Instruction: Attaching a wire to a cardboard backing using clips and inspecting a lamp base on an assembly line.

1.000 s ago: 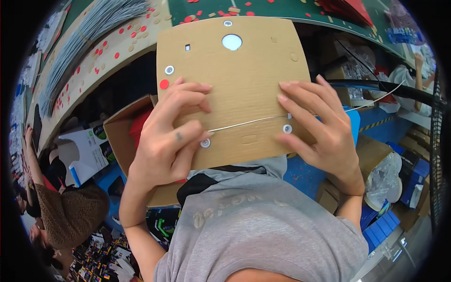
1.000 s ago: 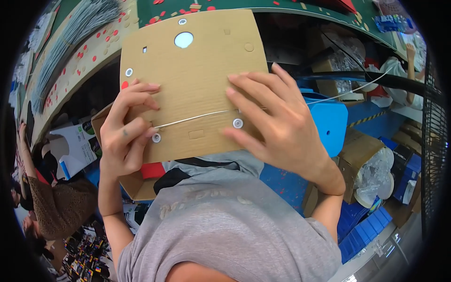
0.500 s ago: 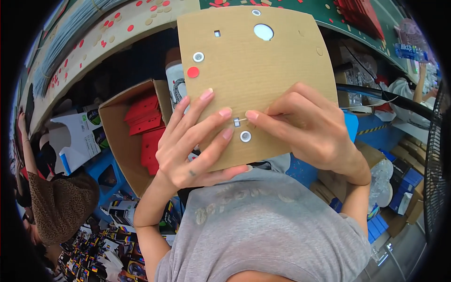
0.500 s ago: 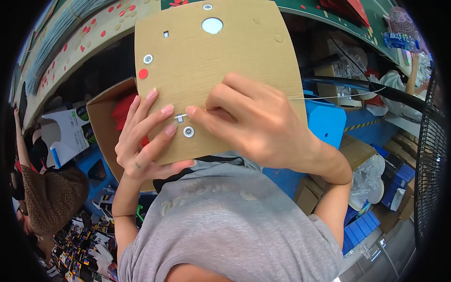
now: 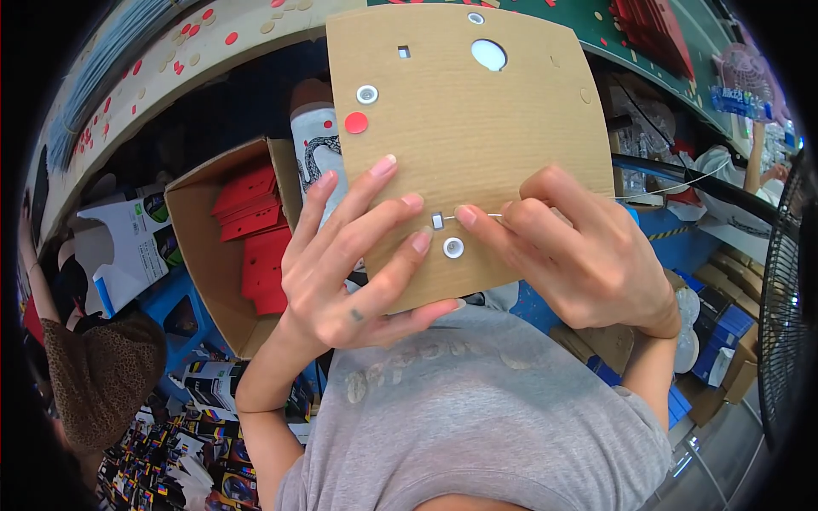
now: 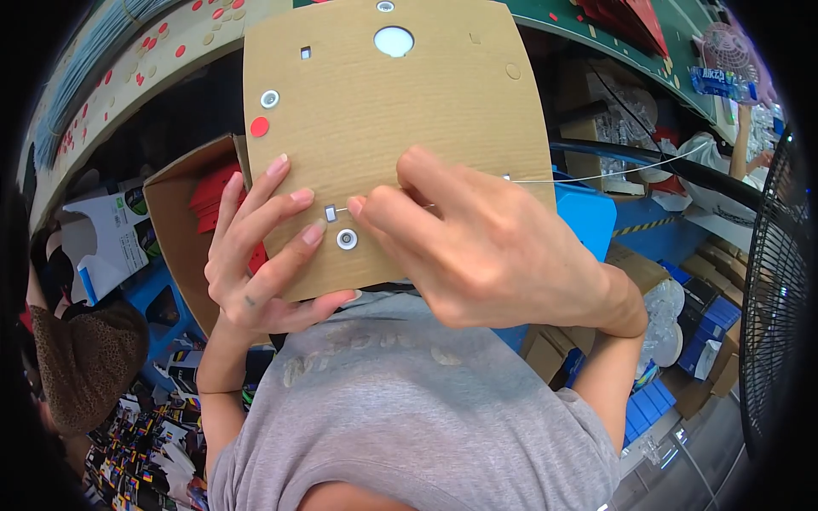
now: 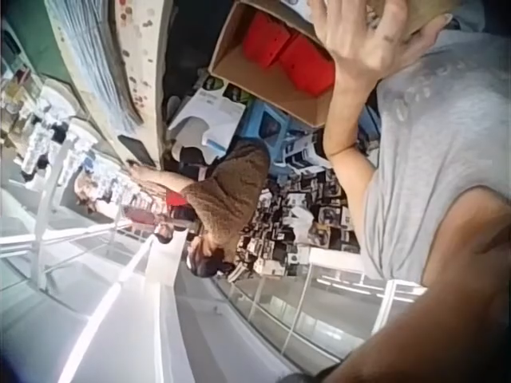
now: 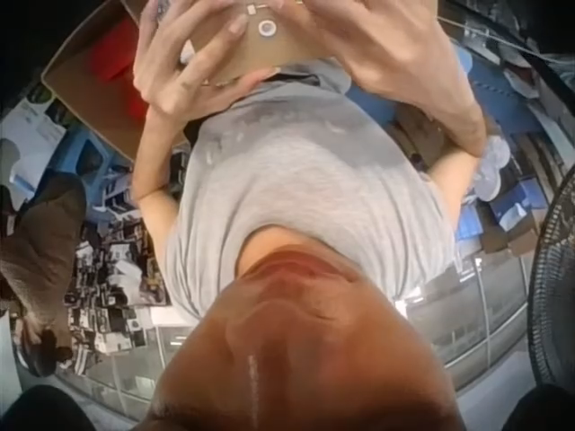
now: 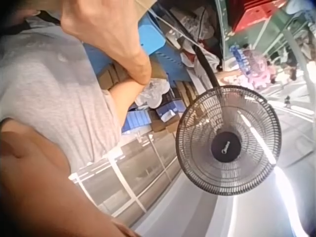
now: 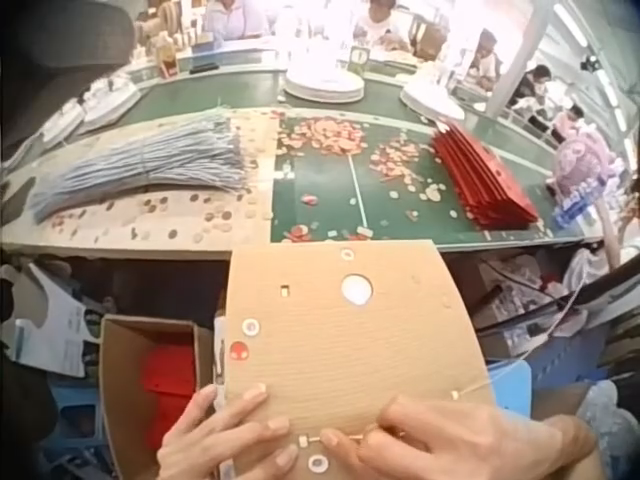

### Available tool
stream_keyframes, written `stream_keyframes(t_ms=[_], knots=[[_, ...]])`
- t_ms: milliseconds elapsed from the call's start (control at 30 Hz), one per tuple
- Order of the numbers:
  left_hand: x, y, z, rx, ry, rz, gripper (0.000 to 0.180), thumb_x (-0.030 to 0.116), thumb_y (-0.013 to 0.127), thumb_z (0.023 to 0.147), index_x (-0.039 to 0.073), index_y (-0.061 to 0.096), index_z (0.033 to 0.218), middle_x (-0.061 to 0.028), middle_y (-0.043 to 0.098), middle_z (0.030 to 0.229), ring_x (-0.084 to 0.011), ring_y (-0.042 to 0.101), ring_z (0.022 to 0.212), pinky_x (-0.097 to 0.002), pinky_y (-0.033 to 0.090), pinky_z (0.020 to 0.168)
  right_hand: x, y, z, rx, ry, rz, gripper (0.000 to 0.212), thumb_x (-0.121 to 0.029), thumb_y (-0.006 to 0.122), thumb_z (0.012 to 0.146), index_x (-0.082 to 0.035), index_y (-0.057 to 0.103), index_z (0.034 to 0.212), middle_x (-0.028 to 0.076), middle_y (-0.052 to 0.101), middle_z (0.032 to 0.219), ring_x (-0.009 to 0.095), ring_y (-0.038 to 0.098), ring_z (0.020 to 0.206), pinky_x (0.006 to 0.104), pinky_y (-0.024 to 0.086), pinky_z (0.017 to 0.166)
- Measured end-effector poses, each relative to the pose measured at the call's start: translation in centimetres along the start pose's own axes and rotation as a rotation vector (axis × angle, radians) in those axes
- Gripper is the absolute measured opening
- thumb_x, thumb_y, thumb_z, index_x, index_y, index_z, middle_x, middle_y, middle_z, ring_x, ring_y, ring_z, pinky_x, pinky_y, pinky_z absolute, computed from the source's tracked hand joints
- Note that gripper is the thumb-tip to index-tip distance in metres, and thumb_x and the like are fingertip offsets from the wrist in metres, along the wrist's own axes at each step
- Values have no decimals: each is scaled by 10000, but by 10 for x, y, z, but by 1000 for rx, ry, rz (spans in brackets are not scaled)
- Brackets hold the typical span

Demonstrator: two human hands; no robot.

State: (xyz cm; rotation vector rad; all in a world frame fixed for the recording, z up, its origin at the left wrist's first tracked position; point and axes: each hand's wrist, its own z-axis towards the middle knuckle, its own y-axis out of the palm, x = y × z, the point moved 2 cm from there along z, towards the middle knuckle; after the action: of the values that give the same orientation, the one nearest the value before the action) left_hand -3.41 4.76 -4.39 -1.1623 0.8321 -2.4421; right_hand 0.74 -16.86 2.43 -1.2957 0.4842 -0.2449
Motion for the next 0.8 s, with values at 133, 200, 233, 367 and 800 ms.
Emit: stream_keyframes(t_ms=[133, 200, 233, 367, 800], knots=[[0, 1, 2, 1, 2, -53, 507, 392, 912, 686, 56, 711, 1008, -196, 690, 1158, -479, 649, 1181, -603, 488, 1019, 1, -1, 4, -55, -21, 24, 635, -77, 660, 567, 72, 716, 1181, 37, 459, 791, 190, 535, 727, 305, 525, 547], [2, 0, 4, -12, -2, -56, 507, 377, 916, 682, 47, 709, 1006, -206, 683, 1168, -489, 641, 1188, -604, 513, 989, 2, 0, 5, -59, -42, 21, 640, -72, 658, 562, 77, 714, 1182, 36, 449, 784, 190, 532, 727, 306, 525, 548], [2, 1, 5, -22, -11, -70, 508, 362, 922, 674, 44, 710, 1008, -208, 675, 1180, -490, 634, 1198, -609, 511, 993, 3, 1, 5, -64, -64, 14, 644, -67, 655, 558, 81, 711, 1182, 35, 438, 777, 190, 529, 728, 308, 526, 549], [4, -2, 8, -31, -35, -98, 515, 317, 935, 656, 35, 717, 1027, -216, 654, 1201, -493, 619, 1218, -619, 509, 998, 8, 4, 8, -23, -103, 52, 626, -70, 649, 553, 82, 718, 1157, 41, 465, 791, 196, 542, 717, 311, 529, 549], [6, -5, 5, -70, -86, -120, 499, 301, 955, 616, 21, 752, 977, -238, 610, 1273, -468, 600, 1256, -580, 500, 1040, 16, 23, 1, 157, -107, 197, 539, -86, 664, 552, 103, 719, 1054, 95, 579, 841, 224, 605, 697, 331, 519, 540]])
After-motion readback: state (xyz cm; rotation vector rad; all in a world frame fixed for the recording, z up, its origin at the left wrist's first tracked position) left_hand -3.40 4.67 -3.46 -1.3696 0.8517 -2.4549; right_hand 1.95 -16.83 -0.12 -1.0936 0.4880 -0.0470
